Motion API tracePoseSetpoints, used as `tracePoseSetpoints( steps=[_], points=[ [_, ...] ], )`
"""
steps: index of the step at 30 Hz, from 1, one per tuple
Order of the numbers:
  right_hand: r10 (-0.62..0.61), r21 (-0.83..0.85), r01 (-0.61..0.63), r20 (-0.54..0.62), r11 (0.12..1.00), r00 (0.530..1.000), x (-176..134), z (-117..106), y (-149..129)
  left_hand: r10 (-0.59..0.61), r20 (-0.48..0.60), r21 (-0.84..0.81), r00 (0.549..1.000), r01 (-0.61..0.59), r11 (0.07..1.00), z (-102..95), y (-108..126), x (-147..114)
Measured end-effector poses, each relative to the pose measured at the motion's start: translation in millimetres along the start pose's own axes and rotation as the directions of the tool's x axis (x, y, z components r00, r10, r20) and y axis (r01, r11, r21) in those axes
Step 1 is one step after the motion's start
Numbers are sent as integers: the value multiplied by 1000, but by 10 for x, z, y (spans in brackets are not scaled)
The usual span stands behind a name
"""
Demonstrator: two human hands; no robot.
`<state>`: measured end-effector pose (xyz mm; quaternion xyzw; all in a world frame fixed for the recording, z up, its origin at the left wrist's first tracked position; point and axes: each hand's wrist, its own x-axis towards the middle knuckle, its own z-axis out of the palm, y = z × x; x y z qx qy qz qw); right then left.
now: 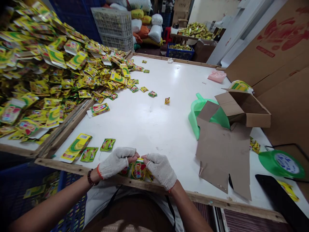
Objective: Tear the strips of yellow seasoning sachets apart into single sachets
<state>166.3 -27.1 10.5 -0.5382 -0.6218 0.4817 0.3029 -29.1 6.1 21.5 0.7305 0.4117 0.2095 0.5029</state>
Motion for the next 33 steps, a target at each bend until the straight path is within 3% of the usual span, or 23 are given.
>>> tracePoseSetpoints(
  steps=[5, 8, 11, 13, 15, 16, 18, 19, 20, 21, 22, 24, 26, 28, 30, 33],
  points=[
    [-212, -78, 211, -7, 974, 977, -136, 58, 146, 186, 41, 316, 982, -189, 930, 76, -20, -164],
    [-123, -61, 122, -16, 991, 992, -70, 82, 181, 189, 52, 396, 981, -194, 898, 19, -11, -188],
    [125, 140, -101, -178, 985, 976, 92, 175, 108, 113, -83, 513, 990, -54, 856, -312, -8, -184],
    [233, 362, -145, -214, 921, 948, 157, 330, -47, -58, -275, 604, 960, 219, 766, -669, -33, -213],
    [181, 486, -148, -20, 861, 983, 128, 545, -270, -296, -461, 607, 836, 541, 582, -1040, -97, -280],
    [92, 472, -159, 163, 867, 982, 85, 658, -386, -403, -512, 589, 759, 651, 478, -1200, -145, -324],
    [-90, 381, -131, 510, 915, 855, -14, 849, -567, -536, -554, 559, 638, 761, 328, -1436, -259, -413],
    [-145, 333, -76, 590, 940, 794, -50, 911, -614, -566, -556, 555, 609, 779, 292, -1507, -316, -454],
    [-171, 281, -9, 610, 960, 774, -69, 946, -625, -574, -563, 546, 595, 789, 282, -1548, -365, -488],
    [-180, 218, 64, 571, 974, 801, -70, 952, -603, -564, -578, 527, 590, 797, 295, -1562, -399, -514],
    [-190, 144, 135, 493, 980, 849, -55, 932, -553, -543, -592, 497, 596, 800, 336, -1548, -414, -528],
    [-258, -14, 274, 297, 961, 919, 5, 839, -414, -505, -585, 387, 635, 766, 513, -1439, -374, -512],
    [-385, -166, 410, 161, 897, 909, 72, 718, -295, -492, -496, 207, 716, 647, 734, -1227, -252, -428],
    [-495, -299, 503, 111, 811, 862, 121, 604, -247, -462, -318, 8, 828, 490, 872, -938, -94, -289],
    [-547, -386, 536, 93, 750, 832, 141, 500, -257, -387, -142, -123, 911, 372, 920, -627, 37, -132],
    [-518, -356, 493, 28, 794, 855, 103, 345, -262, -373, 2, -242, 928, 363, 900, -238, 97, 42]
  ],
)
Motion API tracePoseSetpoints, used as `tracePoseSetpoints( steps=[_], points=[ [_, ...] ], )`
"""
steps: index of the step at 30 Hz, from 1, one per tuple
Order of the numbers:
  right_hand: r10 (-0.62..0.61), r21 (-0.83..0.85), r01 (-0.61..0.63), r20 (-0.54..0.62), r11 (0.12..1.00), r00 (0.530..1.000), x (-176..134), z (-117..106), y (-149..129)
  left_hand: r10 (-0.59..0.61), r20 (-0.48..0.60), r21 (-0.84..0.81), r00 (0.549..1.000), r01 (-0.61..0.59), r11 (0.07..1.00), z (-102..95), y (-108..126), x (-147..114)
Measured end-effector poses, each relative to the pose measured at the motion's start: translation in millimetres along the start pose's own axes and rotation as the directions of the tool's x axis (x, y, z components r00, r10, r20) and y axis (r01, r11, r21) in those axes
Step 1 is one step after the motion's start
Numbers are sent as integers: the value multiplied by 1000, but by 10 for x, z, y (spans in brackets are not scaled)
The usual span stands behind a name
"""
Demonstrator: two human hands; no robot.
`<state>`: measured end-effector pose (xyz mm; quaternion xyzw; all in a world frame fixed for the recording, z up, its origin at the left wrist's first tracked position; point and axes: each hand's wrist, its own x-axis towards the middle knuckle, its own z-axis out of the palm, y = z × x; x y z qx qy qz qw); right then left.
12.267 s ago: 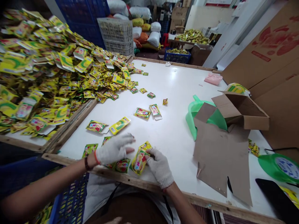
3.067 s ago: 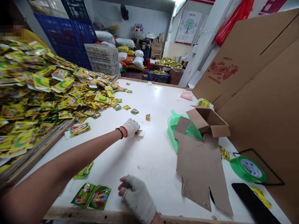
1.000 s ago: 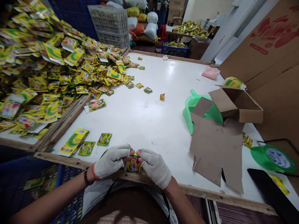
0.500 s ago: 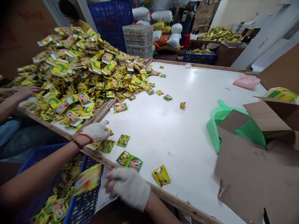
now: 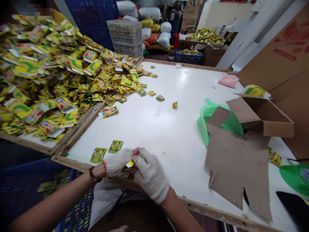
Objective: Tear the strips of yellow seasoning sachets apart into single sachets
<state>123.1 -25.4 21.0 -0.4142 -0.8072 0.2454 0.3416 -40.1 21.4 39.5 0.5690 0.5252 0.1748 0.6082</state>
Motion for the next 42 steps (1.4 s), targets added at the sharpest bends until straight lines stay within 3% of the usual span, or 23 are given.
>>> tracePoseSetpoints(
  steps=[2, 5, 7, 11, 15, 17, 20, 23, 26, 28, 31, 36, 40, 42],
  points=[
    [170, 95, -166, -44, 982, 984, -92, -79, 50, -84, 22, -83, 996, 86, 993, 168, -73, 54],
    [392, 169, -376, -75, 911, 917, -279, -124, 164, -229, 55, -203, 972, 236, 950, 315, -225, 63],
    [346, 148, -335, -55, 930, 937, -374, -118, 244, -288, 100, -245, 952, 304, 921, 373, -297, 41],
    [107, 145, -114, 55, 983, 993, -445, -134, 364, -270, 179, -328, 946, 316, 890, 390, -350, 17],
    [125, 198, -158, 167, 967, 978, -439, -206, 381, -253, 221, -491, 942, 331, 806, 298, -383, 38],
    [218, 187, -246, 158, 951, 963, -409, -212, 347, -258, 196, -504, 946, 323, 801, 266, -385, 37],
    [481, 184, -493, 108, 850, 870, -351, -152, 276, -225, -18, -470, 974, 191, 862, 286, -356, 0],
    [655, 292, -684, 203, 669, 728, -337, -47, 218, 5, -289, -413, 957, -130, 901, 389, -346, -61],
    [696, 439, -743, 303, 505, 651, -395, 41, 198, 147, -325, -359, 934, -266, 894, 522, -411, -98],
    [694, 547, -687, 244, 478, 677, -456, 73, 215, 159, -285, -361, 945, -260, 896, 581, -476, -101],
    [658, 601, -582, 119, 548, 743, -537, 86, 279, 202, -215, -286, 955, -260, 922, 580, -544, -94],
    [646, 499, -607, 118, 618, 754, -498, 18, 345, 284, -137, -42, 949, -292, 955, 437, -477, -95],
    [559, 387, -560, 129, 732, 819, -322, -80, 322, 348, -116, 63, 930, -342, 937, 403, -364, -64],
    [566, 368, -555, 88, 746, 820, -255, -97, 320, 323, -142, 55, 936, -319, 946, 416, -343, -35]
  ],
)
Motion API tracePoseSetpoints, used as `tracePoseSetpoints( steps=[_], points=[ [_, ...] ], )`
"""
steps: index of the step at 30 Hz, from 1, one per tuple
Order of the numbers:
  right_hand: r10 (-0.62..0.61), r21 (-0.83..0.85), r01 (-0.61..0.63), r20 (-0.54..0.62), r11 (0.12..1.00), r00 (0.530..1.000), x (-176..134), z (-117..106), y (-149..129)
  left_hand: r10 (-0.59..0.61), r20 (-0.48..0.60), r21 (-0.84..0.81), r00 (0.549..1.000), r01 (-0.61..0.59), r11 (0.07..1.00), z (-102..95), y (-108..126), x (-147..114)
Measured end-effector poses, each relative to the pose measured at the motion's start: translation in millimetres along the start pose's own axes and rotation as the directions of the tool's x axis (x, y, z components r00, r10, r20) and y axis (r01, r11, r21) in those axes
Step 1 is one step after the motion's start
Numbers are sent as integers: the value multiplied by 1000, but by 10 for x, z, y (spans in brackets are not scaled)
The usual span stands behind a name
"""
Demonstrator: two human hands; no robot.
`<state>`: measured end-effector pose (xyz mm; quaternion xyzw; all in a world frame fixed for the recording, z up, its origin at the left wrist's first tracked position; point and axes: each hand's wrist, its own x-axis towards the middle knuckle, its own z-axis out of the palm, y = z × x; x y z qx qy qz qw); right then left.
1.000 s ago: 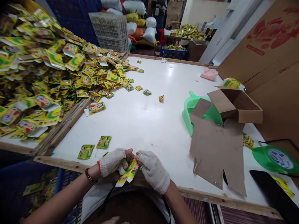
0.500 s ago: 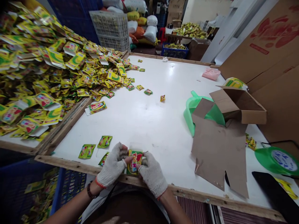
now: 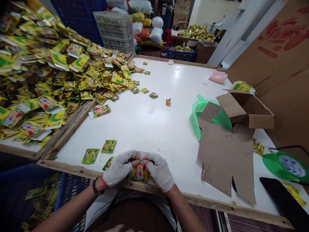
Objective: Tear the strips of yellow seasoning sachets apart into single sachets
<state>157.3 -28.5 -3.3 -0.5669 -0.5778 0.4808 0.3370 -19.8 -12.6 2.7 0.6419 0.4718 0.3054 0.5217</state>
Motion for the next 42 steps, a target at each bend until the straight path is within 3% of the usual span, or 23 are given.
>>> tracePoseSetpoints(
  steps=[4, 8, 14, 17, 20, 24, 26, 28, 30, 32, 33, 35, 37, 38, 39, 42],
  points=[
    [-2, -12, 1, -57, 1000, 998, 39, 7, -13, -53, 24, -116, 998, 55, 992, 1, -1, 29],
    [-113, -83, 115, 30, 990, 993, 29, -25, -76, -15, 86, 48, 996, 11, 999, -74, 80, 54],
    [-26, -133, 34, 56, 991, 998, 81, -78, -208, -67, 175, 103, 982, 50, 993, -174, 214, 195],
    [-52, -136, 63, 79, 989, 996, 78, -99, -185, -55, 201, 76, 978, 40, 996, -202, 213, 194],
    [-161, -117, 175, 120, 978, 980, -4, -115, -79, 61, 252, 97, 966, -88, 991, -223, 185, 84],
    [-374, -139, 392, 141, 909, 917, -165, -123, 116, 242, 301, 300, 922, -333, 894, -243, 180, -94],
    [-383, -145, 402, 139, 904, 913, -183, -120, 182, 269, 364, 374, 892, -404, 835, -269, 218, -112],
    [-276, -110, 286, 101, 952, 956, -119, -86, 189, 270, 409, 415, 872, -441, 796, -339, 260, -31],
    [-75, -4, 75, -14, 997, 997, -8, 23, 111, 269, 358, 490, 894, -425, 761, -498, 269, 165],
    [90, 186, -73, -83, 980, 993, 65, 229, -58, 251, 190, 621, 949, -314, 718, -777, 226, 448],
    [112, 278, -94, -47, 956, 993, 65, 361, -165, 236, 90, 671, 967, -235, 704, -957, 189, 603],
    [5, 369, -84, 210, 926, 978, -9, 635, -382, 117, -157, 816, 981, 61, 575, -1356, 107, 890],
    [-116, 317, -71, 534, 946, 837, -122, 846, -538, 85, -279, 836, 957, 198, 511, -1734, 38, 1102],
    [-115, 254, -56, 609, 966, 784, -164, 903, -576, 76, -312, 840, 947, 238, 489, -1889, 13, 1171],
    [-85, 176, -35, 625, 984, 776, -187, 922, -582, 75, -325, 841, 943, 252, 478, -2010, -8, 1213],
    [9, -16, -3, 427, 1000, 904, -123, 773, -446, 87, -295, 864, 952, 227, 449, -2129, -46, 1212]
  ],
)
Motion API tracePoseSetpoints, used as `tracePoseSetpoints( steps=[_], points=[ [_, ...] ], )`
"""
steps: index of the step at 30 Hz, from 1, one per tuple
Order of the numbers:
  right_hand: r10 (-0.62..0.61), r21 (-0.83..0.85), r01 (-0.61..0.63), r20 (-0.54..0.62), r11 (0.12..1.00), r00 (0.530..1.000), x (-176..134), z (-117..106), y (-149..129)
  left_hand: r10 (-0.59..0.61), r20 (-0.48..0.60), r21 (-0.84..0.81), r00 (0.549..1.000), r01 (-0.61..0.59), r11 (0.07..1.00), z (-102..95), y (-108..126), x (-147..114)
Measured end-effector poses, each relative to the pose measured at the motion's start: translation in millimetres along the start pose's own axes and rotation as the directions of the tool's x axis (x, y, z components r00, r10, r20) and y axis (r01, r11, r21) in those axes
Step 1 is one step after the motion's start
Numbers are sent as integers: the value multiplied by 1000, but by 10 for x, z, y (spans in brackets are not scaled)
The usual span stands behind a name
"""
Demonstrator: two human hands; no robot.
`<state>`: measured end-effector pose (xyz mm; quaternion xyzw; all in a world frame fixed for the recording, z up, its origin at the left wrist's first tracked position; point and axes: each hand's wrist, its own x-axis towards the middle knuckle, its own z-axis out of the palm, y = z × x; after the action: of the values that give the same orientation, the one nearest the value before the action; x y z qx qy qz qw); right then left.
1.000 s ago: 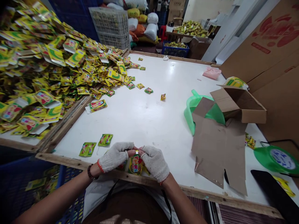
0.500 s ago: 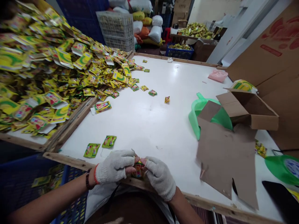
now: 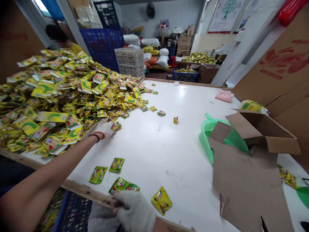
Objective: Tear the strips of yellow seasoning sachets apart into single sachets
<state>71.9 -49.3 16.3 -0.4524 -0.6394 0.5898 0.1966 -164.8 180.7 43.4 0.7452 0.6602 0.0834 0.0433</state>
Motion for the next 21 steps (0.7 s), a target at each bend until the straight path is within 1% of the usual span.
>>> tracePoseSetpoints(
  steps=[2, 3, 4, 5, 6, 7, 8, 9, 10, 11, 12, 13, 14, 15, 16, 17, 18, 19, 20, 21],
  points=[
    [8, -37, -15, -185, 999, 983, 20, -227, 159, 98, 24, -2, 995, -98, 995, 38, 103, -113],
    [5, -51, -19, -272, 999, 962, 36, -348, 233, 164, 43, -10, 985, -164, 986, 65, 208, -197],
    [-8, -81, -24, -365, 996, 931, 57, -465, 292, 231, 66, -24, 971, -230, 973, 94, 342, -295],
    [-38, -134, -26, -450, 991, 892, 81, -572, 332, 311, 91, -45, 946, -308, 950, 123, 498, -402],
    [-89, -208, -22, -510, 978, 856, 109, -667, 349, 405, 116, -70, 907, -399, 914, 149, 665, -512],
    [-156, -296, -14, -540, 955, 827, 140, -750, 343, 507, 135, -99, 851, -498, 862, 173, 832, -621],
    [-222, -382, -2, -543, 924, 810, 172, -819, 320, 624, 147, -131, 768, -610, 782, 193, 990, -722],
    [-274, -457, 12, -513, 889, 814, 203, -874, 285, 710, 149, -165, 688, -691, 704, 211, 1129, -812],
    [-299, -511, 24, -463, 859, 835, 229, -914, 246, 768, 132, -200, 626, -742, 640, 229, 1244, -889],
    [-293, -542, 25, -413, 840, 862, 247, -940, 211, 788, 89, -238, 610, -755, 611, 250, 1332, -953],
    [-264, -547, 16, -378, 837, 888, 254, -951, 186, 753, 13, -283, 657, -720, 633, 275, 1396, -1006],
    [-219, -524, -8, -370, 852, 903, 250, -949, 175, 658, -86, -347, 748, -642, 684, 305, 1439, -1053],
    [-167, -468, -39, -389, 883, 906, 235, -934, 179, 497, -177, -443, 850, -520, 731, 341, 1468, -1097],
    [-112, -380, -64, -426, 923, 898, 210, -908, 196, 299, -216, -568, 930, -369, 736, 382, 1489, -1144],
    [-61, -268, -74, -465, 961, 883, 178, -873, 224, 106, -186, -701, 977, -208, 683, 426, 1510, -1197],
    [-17, -153, -66, -487, 986, 873, 141, -833, 259, -34, -94, -814, 995, -57, 578, 472, 1534, -1255],
    [17, -57, -51, -488, 997, 873, 102, -791, 298, -98, 30, -893, 995, 71, 445, 517, 1563, -1319],
    [38, 6, -40, -475, 999, 879, 62, -749, 337, -99, 145, -934, 984, 169, 313, 558, 1597, -1386],
    [50, 39, -36, -455, 999, 889, 24, -710, 374, -71, 228, -950, 971, 238, 204, 594, 1632, -1452],
    [58, 62, -34, -438, 997, 897, -13, -677, 409, -44, 275, -953, 960, 278, 123, 622, 1667, -1513]
  ],
)
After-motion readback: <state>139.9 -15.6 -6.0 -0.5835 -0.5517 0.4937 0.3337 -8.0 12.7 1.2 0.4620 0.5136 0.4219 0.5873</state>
